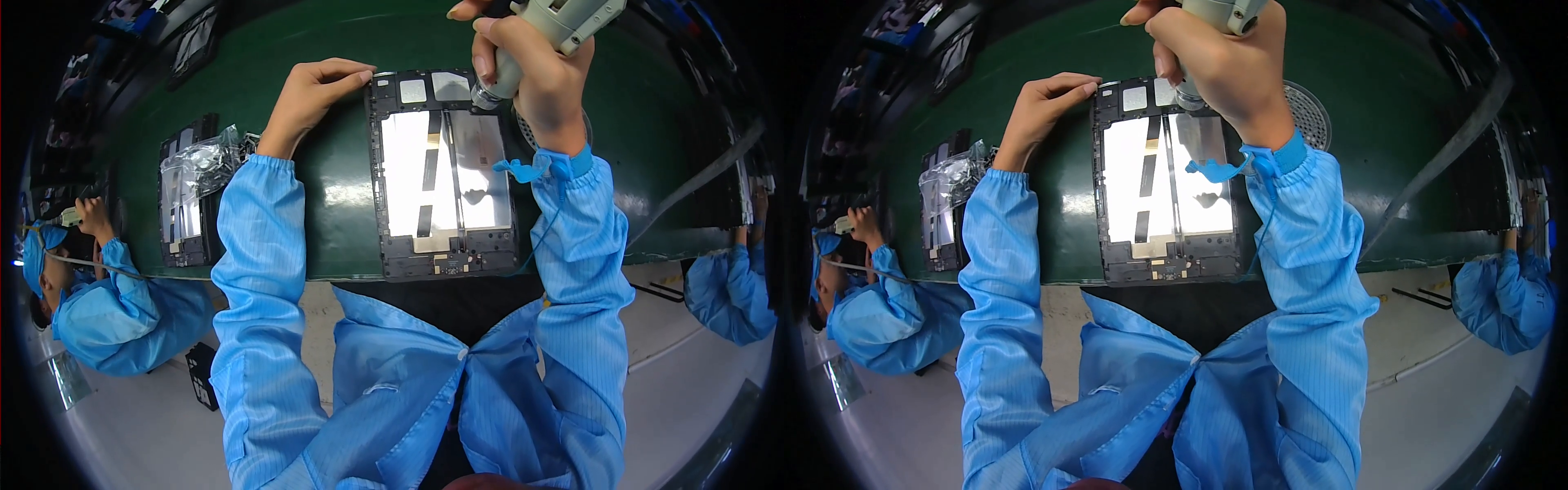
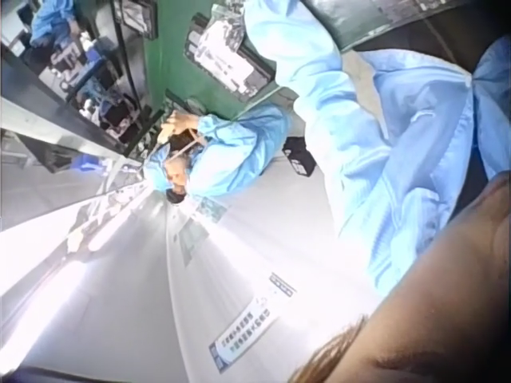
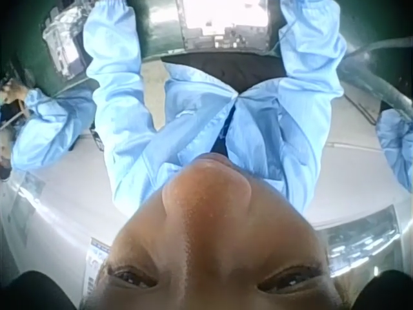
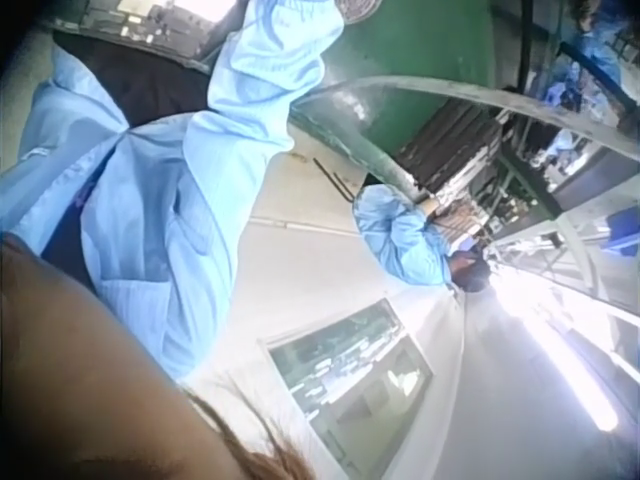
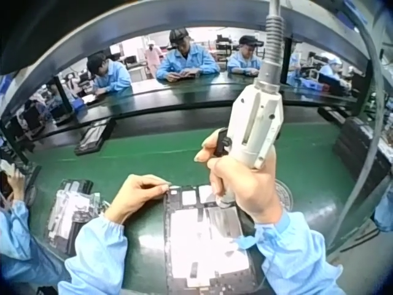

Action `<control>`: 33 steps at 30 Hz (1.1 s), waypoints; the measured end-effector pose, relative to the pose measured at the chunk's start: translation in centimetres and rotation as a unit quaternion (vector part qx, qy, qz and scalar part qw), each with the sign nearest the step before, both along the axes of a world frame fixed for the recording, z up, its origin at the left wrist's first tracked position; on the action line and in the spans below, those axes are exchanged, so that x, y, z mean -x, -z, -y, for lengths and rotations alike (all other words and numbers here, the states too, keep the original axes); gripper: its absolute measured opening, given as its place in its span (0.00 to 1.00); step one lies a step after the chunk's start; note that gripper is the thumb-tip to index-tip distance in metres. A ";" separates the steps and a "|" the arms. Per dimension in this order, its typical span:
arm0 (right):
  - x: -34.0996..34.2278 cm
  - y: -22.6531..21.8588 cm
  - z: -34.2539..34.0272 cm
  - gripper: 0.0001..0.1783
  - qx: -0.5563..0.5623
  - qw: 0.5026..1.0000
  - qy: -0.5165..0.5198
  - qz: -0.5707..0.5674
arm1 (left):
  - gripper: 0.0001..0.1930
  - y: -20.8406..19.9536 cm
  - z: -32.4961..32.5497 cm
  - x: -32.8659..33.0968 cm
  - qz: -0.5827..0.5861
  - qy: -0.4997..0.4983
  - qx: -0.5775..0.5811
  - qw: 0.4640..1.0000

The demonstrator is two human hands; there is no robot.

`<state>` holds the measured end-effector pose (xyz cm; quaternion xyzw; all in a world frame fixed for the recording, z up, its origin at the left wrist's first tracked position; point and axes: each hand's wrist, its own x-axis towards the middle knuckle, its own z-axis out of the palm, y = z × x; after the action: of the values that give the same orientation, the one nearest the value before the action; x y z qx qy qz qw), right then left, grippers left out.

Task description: The person assembles an electronic device by placing internal components into a tablet frame and securing them with screws using an electric screwdriver.

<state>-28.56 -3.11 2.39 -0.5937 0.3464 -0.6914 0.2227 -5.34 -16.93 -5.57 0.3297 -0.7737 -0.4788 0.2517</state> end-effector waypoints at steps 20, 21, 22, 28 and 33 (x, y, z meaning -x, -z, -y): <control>-2.7 -3.1 -2.4 0.16 -0.126 0.977 -0.034 0.166 | 0.14 -1.5 -8.3 4.8 -0.107 0.090 0.394 0.908; -2.7 -3.2 -2.5 0.16 -0.131 0.976 -0.042 0.169 | 0.13 -1.4 -8.5 4.9 -0.118 0.080 0.386 0.911; -2.8 -3.2 -2.5 0.16 -0.132 0.976 -0.041 0.169 | 0.13 -1.3 -8.5 5.0 -0.118 0.081 0.385 0.912; -2.8 -3.0 -2.5 0.16 -0.122 0.979 -0.045 0.158 | 0.11 -1.2 -8.1 4.9 -0.139 0.089 0.414 0.895; 1.0 2.4 2.4 0.11 0.283 0.903 0.098 -0.309 | 0.10 -1.1 -8.1 5.2 -0.144 0.084 0.425 0.890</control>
<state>-29.58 -5.50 0.02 -0.7786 0.2437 -0.5605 -0.1419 -10.50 -8.82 -4.43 0.0526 -0.8834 -0.1661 0.4349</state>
